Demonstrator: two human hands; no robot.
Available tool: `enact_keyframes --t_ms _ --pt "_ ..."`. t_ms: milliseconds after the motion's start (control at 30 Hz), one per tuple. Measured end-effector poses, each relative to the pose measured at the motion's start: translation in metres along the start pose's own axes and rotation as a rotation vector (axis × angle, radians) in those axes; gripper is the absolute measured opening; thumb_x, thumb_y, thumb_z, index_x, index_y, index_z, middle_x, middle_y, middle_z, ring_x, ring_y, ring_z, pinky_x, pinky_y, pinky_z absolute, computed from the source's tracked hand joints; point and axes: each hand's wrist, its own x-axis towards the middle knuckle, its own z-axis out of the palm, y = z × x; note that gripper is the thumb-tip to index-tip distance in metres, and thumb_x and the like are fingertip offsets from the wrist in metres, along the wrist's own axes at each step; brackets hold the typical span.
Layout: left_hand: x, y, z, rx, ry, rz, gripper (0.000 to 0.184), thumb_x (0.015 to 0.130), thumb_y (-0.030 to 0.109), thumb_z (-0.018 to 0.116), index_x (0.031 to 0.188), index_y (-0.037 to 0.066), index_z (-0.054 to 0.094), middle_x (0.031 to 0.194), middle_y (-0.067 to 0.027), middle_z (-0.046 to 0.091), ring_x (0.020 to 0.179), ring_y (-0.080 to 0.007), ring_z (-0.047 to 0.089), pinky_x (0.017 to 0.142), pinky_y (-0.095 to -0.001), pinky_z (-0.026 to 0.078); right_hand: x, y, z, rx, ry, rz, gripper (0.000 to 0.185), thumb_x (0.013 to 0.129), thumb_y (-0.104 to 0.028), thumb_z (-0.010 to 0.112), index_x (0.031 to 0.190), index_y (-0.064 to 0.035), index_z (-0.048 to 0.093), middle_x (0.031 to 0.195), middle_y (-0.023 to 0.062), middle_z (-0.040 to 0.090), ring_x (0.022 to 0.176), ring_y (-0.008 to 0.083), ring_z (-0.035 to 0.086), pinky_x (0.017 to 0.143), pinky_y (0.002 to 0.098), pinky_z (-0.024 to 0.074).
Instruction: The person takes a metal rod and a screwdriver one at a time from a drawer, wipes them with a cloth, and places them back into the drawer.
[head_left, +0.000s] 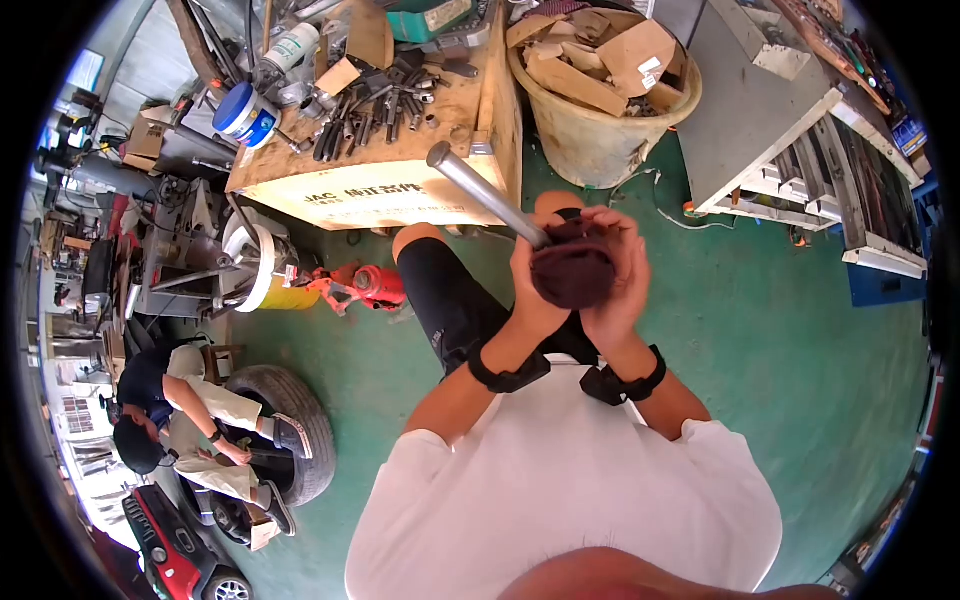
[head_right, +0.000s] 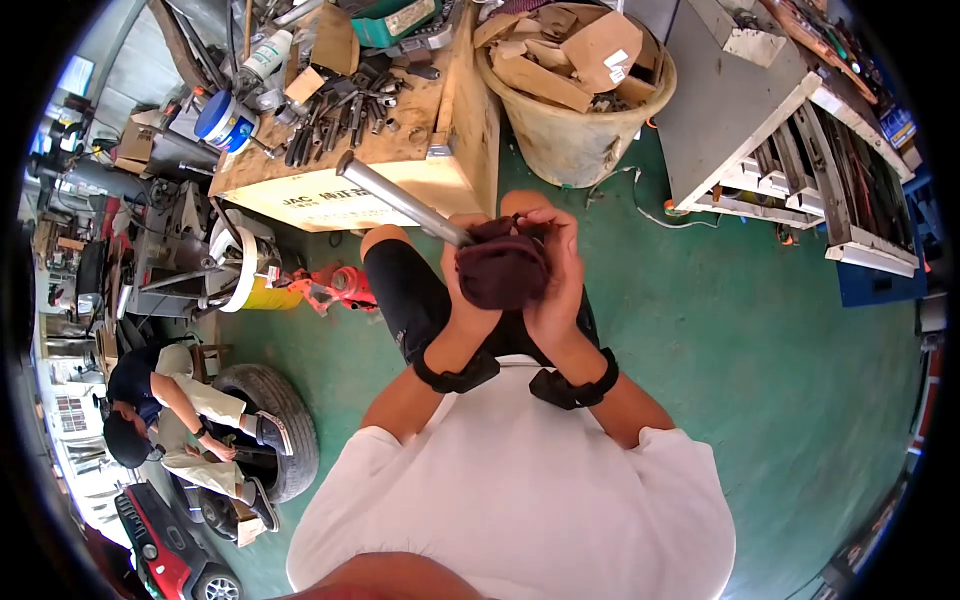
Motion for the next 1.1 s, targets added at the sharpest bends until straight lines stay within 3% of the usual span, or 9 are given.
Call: enact_keyframes --t_ms 133,333,400,500,633,867,1000,1067,1100 --pt "-0.009 -0.019 -0.009 -0.053 0.141 -0.176 0.043 0.069 0.003 0.072 0.106 0.001 0.050 0.095 -0.0068 0.060 0.088 -0.0129 0.059 0.079 -0.0266 0.048 -0.001 0.009 -0.029 -0.082 -0.129 0.160 0.040 0.098 -0.035 0.035 0.118 -0.0026 0.044 0.115 0.0082 0.046 0.107 0.0166 0.046 0.096 0.0294 0.0342" --pt "-0.015 -0.013 -0.028 0.104 -0.112 -0.312 0.037 0.065 0.001 0.067 0.100 0.000 0.056 0.081 -0.0051 0.062 0.076 -0.0101 0.057 0.072 -0.0250 0.048 0.040 -0.028 -0.036 -0.700 -0.573 0.017 0.030 0.096 -0.024 0.047 0.113 0.0010 0.053 0.107 0.0063 0.049 0.091 0.0115 0.047 0.081 0.0240 0.0391" --pt "-0.013 -0.006 -0.031 0.235 -0.390 -0.303 0.040 0.064 0.002 0.069 0.102 0.000 0.056 0.074 -0.0055 0.061 0.069 -0.0100 0.056 0.068 -0.0253 0.048 0.040 -0.023 -0.039 -0.562 -0.573 0.184 0.027 0.096 -0.024 0.050 0.109 -0.0010 0.056 0.092 0.0023 0.054 0.080 0.0086 0.045 0.072 0.0224 0.0379" --pt "-0.015 0.010 -0.029 0.273 -0.442 -0.267 0.038 0.067 0.005 0.071 0.103 0.001 0.058 0.076 -0.0050 0.061 0.070 -0.0102 0.055 0.068 -0.0262 0.047 0.047 -0.034 -0.023 -0.503 -0.588 0.244 0.026 0.096 -0.026 0.053 0.092 -0.0010 0.058 0.075 -0.0003 0.054 0.063 0.0057 0.046 0.057 0.0209 0.0389" --pt "-0.001 0.036 -0.044 0.258 -0.599 -0.308 0.037 0.069 0.006 0.072 0.103 0.003 0.059 0.082 -0.0079 0.064 0.071 -0.0150 0.058 0.070 -0.0278 0.047 0.052 -0.045 -0.017 -0.381 -0.751 0.590 0.024 0.094 -0.024 0.056 0.091 -0.0005 0.059 0.077 0.0037 0.058 0.059 0.0071 0.051 0.055 0.0209 0.0419" --pt "0.019 0.083 -0.059 0.593 -0.557 -0.125 0.048 0.068 0.009 0.075 0.112 0.003 0.055 0.095 -0.0118 0.065 0.086 -0.0262 0.066 0.077 -0.0313 0.050 0.040 -0.060 -0.030 -0.336 -0.704 0.110 0.014 0.090 -0.009 0.060 0.094 0.0044 0.060 0.081 0.0097 0.063 0.063 0.0139 0.065 0.056 0.0225 0.0480" --pt "0.027 0.064 -0.065 0.339 -0.595 -0.188 0.051 0.068 0.008 0.076 0.114 0.002 0.054 0.104 -0.0119 0.064 0.097 -0.0227 0.063 0.084 -0.0297 0.047 0.037 -0.082 -0.039 -0.213 -0.589 0.041 0.018 0.089 -0.011 0.062 0.095 0.0057 0.060 0.075 0.0112 0.066 0.061 0.0164 0.066 0.060 0.0260 0.0500" --pt "0.022 0.037 -0.070 0.024 -0.374 -0.175 0.052 0.078 0.025 0.070 0.120 0.003 0.050 0.107 -0.0135 0.063 0.100 -0.0247 0.062 0.086 -0.0315 0.048 0.038 -0.089 -0.049 -0.194 -0.600 -0.147 0.023 0.088 -0.017 0.065 0.097 0.0041 0.061 0.069 0.0126 0.068 0.064 0.0205 0.066 0.068 0.0312 0.0508" --pt "0.013 0.019 -0.071 -0.284 -0.232 -0.375 0.053 0.083 0.036 0.061 0.123 0.003 0.048 0.110 -0.0146 0.061 0.102 -0.0257 0.061 0.087 -0.0333 0.048 0.037 -0.098 -0.050 -0.151 -0.564 -0.113 0.027 0.085 -0.021 0.068 0.099 0.0023 0.063 0.067 0.0136 0.068 0.073 0.0222 0.066 0.074 0.0340 0.0498"
